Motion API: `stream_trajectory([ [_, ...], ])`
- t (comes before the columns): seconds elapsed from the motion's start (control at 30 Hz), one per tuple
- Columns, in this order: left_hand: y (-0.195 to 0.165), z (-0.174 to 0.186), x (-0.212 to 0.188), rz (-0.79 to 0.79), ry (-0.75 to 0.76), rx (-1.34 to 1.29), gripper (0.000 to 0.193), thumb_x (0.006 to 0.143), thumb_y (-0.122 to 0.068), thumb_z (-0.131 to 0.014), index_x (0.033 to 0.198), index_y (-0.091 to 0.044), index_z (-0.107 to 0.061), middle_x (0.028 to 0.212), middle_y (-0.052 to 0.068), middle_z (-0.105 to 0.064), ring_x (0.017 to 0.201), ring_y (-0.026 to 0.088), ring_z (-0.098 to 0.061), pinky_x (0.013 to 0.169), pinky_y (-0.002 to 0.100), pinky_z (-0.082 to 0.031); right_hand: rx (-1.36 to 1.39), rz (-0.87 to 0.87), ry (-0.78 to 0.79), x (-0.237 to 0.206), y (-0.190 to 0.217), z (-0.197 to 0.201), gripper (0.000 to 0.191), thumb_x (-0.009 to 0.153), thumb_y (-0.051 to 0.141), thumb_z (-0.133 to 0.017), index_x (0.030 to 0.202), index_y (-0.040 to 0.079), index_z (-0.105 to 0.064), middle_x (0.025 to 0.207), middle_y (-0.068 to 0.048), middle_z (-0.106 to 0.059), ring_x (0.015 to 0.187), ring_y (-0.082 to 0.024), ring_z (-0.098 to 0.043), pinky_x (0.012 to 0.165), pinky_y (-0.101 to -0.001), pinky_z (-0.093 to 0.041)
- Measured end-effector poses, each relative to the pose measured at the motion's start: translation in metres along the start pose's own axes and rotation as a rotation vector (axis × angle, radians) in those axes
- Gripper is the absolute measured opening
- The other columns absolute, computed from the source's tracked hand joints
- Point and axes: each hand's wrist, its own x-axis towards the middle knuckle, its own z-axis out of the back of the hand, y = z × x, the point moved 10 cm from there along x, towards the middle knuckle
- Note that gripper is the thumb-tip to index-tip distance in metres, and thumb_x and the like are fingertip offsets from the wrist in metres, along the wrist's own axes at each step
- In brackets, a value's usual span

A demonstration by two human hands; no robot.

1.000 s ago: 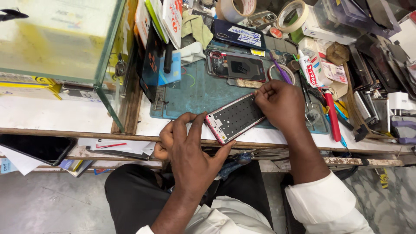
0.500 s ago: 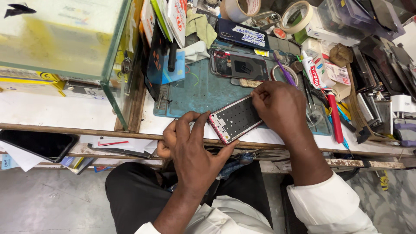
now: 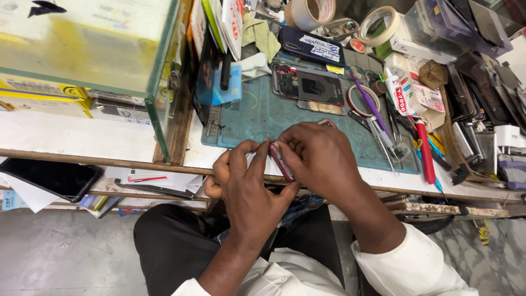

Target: The person works on a disassembled mobile phone, using tweezers to adjust small components on the internal circuit board and a screwdriver to manipulate screws. The person handles the phone and tools throughout the clip.

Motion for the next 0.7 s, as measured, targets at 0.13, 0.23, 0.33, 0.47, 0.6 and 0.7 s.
stream_trajectory([
  [0.13, 0.002, 0.016, -0.004, -0.021, -0.035, 0.009, 0.080, 0.062, -0.040, -0.096, 0.127, -0.004, -0.068, 0.127, 0.014, -0.055, 0.121, 0.037, -0.043, 0.097, 0.048, -0.041, 0.065, -0.079, -0.086, 0.006, -0.009, 0.013, 0.015, 0.088, 0.021, -0.077, 0.090, 0.007, -0.076, 0.080, -0.007, -0.074, 0.066, -0.019, -0.074, 0.061, -0.0314, -0.057],
  [0.23, 0.001, 0.022, -0.008, -0.031, -0.048, 0.030, 0.079, 0.061, -0.040, -0.096, 0.126, -0.003, -0.068, 0.126, 0.013, -0.056, 0.120, 0.037, -0.044, 0.098, 0.049, -0.041, -0.055, -0.125, -0.124, 0.004, -0.015, 0.015, 0.016, 0.085, 0.022, -0.080, 0.088, 0.006, -0.077, 0.077, -0.008, -0.074, 0.064, -0.019, -0.073, 0.059, -0.0326, -0.055],
  [0.33, 0.001, 0.021, -0.009, -0.032, -0.046, 0.029, 0.079, 0.061, -0.040, -0.096, 0.125, -0.003, -0.069, 0.126, 0.013, -0.057, 0.120, 0.036, -0.044, 0.099, 0.049, -0.041, -0.086, -0.099, -0.131, -0.004, -0.012, 0.005, 0.015, 0.083, 0.021, -0.081, 0.087, 0.007, -0.079, 0.074, -0.009, -0.073, 0.061, -0.020, -0.069, 0.056, -0.0343, -0.052],
  [0.47, -0.003, 0.011, -0.007, -0.024, -0.029, 0.046, 0.078, 0.060, -0.036, -0.095, 0.126, -0.004, -0.069, 0.127, 0.012, -0.057, 0.122, 0.035, -0.043, 0.098, 0.046, -0.042, 0.171, -0.056, 0.004, -0.016, -0.014, -0.013, 0.015, 0.083, 0.018, -0.080, 0.089, 0.005, -0.078, 0.071, -0.006, -0.070, 0.054, -0.013, -0.062, 0.053, -0.0282, -0.048],
  [0.6, -0.010, 0.011, -0.007, -0.031, -0.024, 0.058, 0.081, 0.062, -0.042, -0.095, 0.128, -0.004, -0.068, 0.126, 0.014, -0.056, 0.120, 0.036, -0.043, 0.097, 0.048, -0.041, 0.479, -0.183, -0.123, -0.015, -0.052, 0.007, 0.011, 0.094, 0.012, -0.076, 0.098, 0.002, -0.076, 0.077, -0.001, -0.071, 0.066, -0.004, -0.060, 0.057, -0.0205, -0.047],
  [0.7, -0.013, 0.008, -0.007, -0.030, 0.007, 0.063, 0.087, 0.063, -0.047, -0.094, 0.132, -0.003, -0.065, 0.127, 0.016, -0.055, 0.120, 0.036, -0.043, 0.096, 0.048, -0.042, 0.586, -0.199, -0.169, -0.021, -0.076, 0.016, 0.010, 0.095, 0.007, -0.077, 0.102, -0.001, -0.075, 0.083, -0.002, -0.073, 0.070, -0.003, -0.062, 0.062, -0.0190, -0.050],
])
